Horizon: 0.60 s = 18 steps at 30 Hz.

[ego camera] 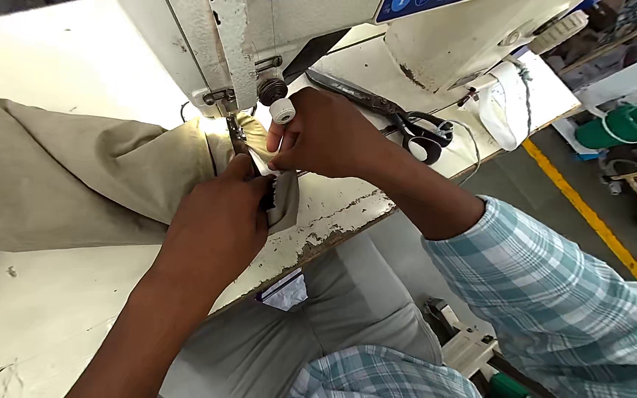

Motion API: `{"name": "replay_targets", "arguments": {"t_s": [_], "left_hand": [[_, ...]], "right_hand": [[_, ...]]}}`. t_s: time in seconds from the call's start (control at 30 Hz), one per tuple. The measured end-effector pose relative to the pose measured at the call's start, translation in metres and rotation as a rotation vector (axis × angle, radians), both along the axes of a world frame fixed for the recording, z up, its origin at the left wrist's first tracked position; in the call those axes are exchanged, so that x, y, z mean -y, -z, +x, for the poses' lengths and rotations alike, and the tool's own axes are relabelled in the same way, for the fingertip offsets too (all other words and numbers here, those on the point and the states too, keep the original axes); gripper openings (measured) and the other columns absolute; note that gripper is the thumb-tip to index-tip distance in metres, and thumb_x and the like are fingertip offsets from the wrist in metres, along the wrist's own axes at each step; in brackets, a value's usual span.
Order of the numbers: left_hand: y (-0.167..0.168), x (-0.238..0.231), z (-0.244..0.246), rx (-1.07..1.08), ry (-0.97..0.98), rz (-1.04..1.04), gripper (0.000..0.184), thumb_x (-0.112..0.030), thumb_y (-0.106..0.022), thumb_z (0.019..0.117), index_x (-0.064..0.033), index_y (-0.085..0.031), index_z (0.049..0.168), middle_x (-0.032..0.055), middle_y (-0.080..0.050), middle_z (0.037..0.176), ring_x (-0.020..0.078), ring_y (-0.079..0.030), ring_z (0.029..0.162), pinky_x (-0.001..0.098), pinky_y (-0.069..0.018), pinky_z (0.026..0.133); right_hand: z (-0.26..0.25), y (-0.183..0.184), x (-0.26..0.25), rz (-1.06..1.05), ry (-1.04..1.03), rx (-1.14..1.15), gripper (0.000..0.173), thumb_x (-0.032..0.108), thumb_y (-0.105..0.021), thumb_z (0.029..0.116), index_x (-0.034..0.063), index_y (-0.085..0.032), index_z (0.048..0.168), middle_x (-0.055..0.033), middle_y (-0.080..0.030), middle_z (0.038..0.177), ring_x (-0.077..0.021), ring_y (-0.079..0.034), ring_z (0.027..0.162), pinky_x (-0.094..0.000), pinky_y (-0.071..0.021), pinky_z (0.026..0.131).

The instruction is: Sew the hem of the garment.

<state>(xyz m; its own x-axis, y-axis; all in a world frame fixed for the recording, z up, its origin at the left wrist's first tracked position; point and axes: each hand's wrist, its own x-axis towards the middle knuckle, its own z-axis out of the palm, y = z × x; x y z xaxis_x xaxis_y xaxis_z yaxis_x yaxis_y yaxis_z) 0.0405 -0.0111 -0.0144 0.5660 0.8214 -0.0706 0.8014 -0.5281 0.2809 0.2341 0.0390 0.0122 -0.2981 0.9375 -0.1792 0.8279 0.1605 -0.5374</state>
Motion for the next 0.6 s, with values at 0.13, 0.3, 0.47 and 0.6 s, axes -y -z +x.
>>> {"name": "replay_targets", "arguments": {"t_s": [0.13,0.3,0.47,0.6], "left_hand": [[0.0,0.0,0.0,-0.005,-0.003,-0.003,0.027,-0.009,-0.058,0.0929,-0.0104,-0.076,0.113,0.0084,-0.063,0.112,0.0263,-0.067,0.076,0.0494,-0.056,0.06],[0.001,0.0,-0.001,0.005,0.005,0.007,0.022,-0.012,-0.058,0.0954,-0.0122,-0.076,0.107,0.0072,-0.062,0.109,0.0245,-0.066,0.075,0.0474,-0.0561,0.059],[0.003,-0.001,-0.004,0.048,0.023,0.016,0.02,-0.01,-0.059,0.0908,-0.0128,-0.076,0.1,0.0068,-0.062,0.109,0.0232,-0.067,0.077,0.0454,-0.0554,0.059],[0.003,-0.002,-0.004,0.064,0.033,0.016,0.023,-0.01,-0.06,0.0903,-0.0137,-0.077,0.105,0.0062,-0.063,0.112,0.0228,-0.067,0.078,0.0453,-0.0561,0.061]], "right_hand": [[-0.008,0.004,0.003,0.023,0.072,-0.009,0.023,0.025,-0.088,0.0714,0.0205,-0.07,0.084,0.0071,-0.067,0.075,-0.0123,-0.065,0.075,-0.0442,-0.0519,0.067],[-0.017,0.005,0.01,0.1,0.054,0.118,0.014,0.023,-0.081,0.0749,0.0214,-0.074,0.088,0.0026,-0.069,0.083,-0.0189,-0.067,0.083,-0.0482,-0.0502,0.066],[-0.025,0.004,0.021,0.125,-0.028,0.123,0.009,0.018,-0.07,0.0893,0.0178,-0.078,0.092,-0.0011,-0.07,0.083,-0.0204,-0.067,0.081,-0.046,-0.0503,0.065],[-0.028,-0.002,0.025,0.135,-0.048,0.188,0.008,0.018,-0.069,0.0932,0.0143,-0.076,0.094,-0.0043,-0.069,0.083,-0.0234,-0.068,0.081,-0.0456,-0.0512,0.066]]}}
